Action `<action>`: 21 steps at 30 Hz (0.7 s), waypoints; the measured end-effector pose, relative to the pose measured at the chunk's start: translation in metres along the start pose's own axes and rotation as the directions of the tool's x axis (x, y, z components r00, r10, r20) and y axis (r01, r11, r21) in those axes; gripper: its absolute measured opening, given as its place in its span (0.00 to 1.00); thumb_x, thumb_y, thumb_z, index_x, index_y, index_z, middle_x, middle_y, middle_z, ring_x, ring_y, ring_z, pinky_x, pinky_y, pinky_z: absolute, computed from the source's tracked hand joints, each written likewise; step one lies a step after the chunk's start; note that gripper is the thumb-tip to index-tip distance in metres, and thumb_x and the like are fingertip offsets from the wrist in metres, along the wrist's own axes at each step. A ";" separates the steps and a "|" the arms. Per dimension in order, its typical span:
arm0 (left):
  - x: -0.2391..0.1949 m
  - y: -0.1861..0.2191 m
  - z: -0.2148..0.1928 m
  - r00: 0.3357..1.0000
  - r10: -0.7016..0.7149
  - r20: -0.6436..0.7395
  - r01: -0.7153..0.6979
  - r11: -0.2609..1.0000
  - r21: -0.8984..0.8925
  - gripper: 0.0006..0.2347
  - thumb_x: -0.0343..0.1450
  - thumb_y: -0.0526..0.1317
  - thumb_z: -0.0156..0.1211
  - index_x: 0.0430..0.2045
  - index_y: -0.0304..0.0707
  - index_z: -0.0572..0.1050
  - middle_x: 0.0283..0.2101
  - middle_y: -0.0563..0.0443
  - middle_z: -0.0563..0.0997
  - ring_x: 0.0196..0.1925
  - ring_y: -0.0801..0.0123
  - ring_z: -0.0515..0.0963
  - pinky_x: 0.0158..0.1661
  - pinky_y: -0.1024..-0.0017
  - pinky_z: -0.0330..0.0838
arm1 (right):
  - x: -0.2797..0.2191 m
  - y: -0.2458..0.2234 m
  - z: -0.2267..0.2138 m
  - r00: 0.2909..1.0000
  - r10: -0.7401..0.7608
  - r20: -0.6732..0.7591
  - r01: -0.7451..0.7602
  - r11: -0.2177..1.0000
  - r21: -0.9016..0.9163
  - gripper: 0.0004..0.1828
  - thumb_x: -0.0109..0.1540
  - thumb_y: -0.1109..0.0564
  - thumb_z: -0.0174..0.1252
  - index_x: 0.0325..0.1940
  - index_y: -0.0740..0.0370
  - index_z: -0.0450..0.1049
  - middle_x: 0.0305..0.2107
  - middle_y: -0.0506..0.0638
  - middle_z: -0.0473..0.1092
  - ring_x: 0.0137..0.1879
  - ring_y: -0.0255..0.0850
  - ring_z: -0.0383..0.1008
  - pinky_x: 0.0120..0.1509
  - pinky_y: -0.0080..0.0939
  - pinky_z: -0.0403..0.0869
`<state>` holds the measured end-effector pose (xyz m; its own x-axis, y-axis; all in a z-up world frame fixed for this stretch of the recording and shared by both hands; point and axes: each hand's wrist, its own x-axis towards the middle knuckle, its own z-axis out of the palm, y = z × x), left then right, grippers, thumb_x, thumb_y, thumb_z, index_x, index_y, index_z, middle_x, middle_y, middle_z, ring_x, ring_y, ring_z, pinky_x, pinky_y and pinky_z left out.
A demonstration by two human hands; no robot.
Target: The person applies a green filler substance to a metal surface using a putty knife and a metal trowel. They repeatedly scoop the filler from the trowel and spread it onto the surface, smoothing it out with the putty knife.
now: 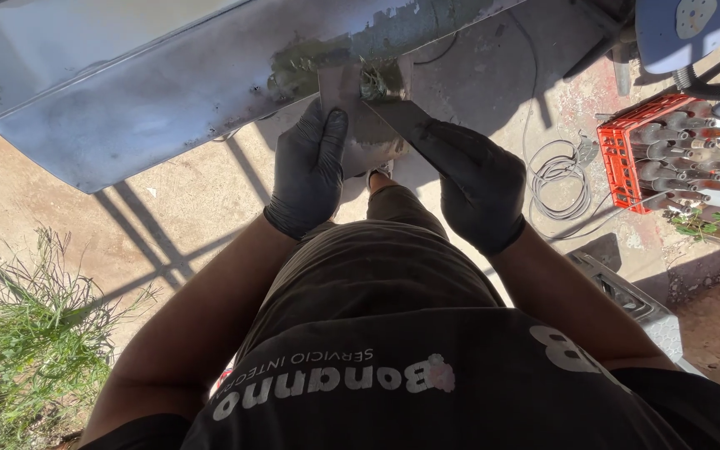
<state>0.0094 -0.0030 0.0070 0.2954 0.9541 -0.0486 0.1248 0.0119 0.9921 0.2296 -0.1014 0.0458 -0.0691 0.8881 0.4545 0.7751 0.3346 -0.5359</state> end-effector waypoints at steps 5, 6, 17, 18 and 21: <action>0.003 0.001 0.006 1.000 0.022 -0.009 -0.022 1.000 0.011 0.12 0.84 0.39 0.56 0.56 0.31 0.81 0.51 0.27 0.86 0.61 0.35 0.81 0.59 0.49 0.80 | -0.017 0.011 0.016 0.989 -0.039 0.143 0.033 0.998 0.044 0.22 0.66 0.65 0.52 0.60 0.62 0.84 0.55 0.59 0.79 0.62 0.59 0.81 0.65 0.55 0.80; 0.001 -0.004 0.006 1.000 0.018 -0.009 -0.017 1.000 0.013 0.12 0.84 0.39 0.56 0.56 0.31 0.81 0.51 0.27 0.86 0.61 0.35 0.81 0.59 0.49 0.80 | -0.017 0.007 0.015 0.989 -0.036 0.145 0.030 0.998 0.048 0.22 0.66 0.65 0.52 0.60 0.62 0.84 0.55 0.59 0.79 0.62 0.59 0.81 0.65 0.55 0.80; 0.015 -0.023 0.015 0.983 0.184 0.007 -0.184 0.981 0.060 0.10 0.83 0.34 0.57 0.52 0.21 0.80 0.46 0.20 0.85 0.55 0.27 0.82 0.52 0.45 0.82 | -0.022 0.020 0.000 0.967 0.065 0.246 -0.113 0.976 0.187 0.16 0.70 0.64 0.59 0.60 0.62 0.84 0.52 0.64 0.80 0.60 0.66 0.80 0.59 0.61 0.82; 0.017 -0.021 0.015 0.983 0.182 0.005 -0.182 0.981 0.061 0.10 0.83 0.34 0.57 0.52 0.21 0.80 0.46 0.20 0.85 0.55 0.27 0.82 0.52 0.45 0.82 | -0.019 0.020 -0.001 0.967 0.064 0.247 -0.113 0.975 0.189 0.16 0.70 0.64 0.59 0.60 0.62 0.84 0.52 0.64 0.80 0.60 0.66 0.80 0.59 0.61 0.82; 0.022 -0.012 0.015 0.978 0.208 0.008 -0.208 0.976 0.069 0.10 0.83 0.33 0.57 0.52 0.22 0.80 0.46 0.21 0.85 0.52 0.26 0.84 0.50 0.47 0.83 | -0.011 0.020 -0.006 0.959 0.064 0.276 -0.123 0.972 0.200 0.19 0.68 0.67 0.55 0.61 0.61 0.83 0.55 0.61 0.80 0.61 0.63 0.81 0.60 0.59 0.82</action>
<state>0.0286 0.0138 -0.0077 0.3228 0.9333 0.1574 0.1256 -0.2070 0.9702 0.2493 -0.1064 0.0342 -0.1896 0.9602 0.2053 0.6367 0.2793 -0.7187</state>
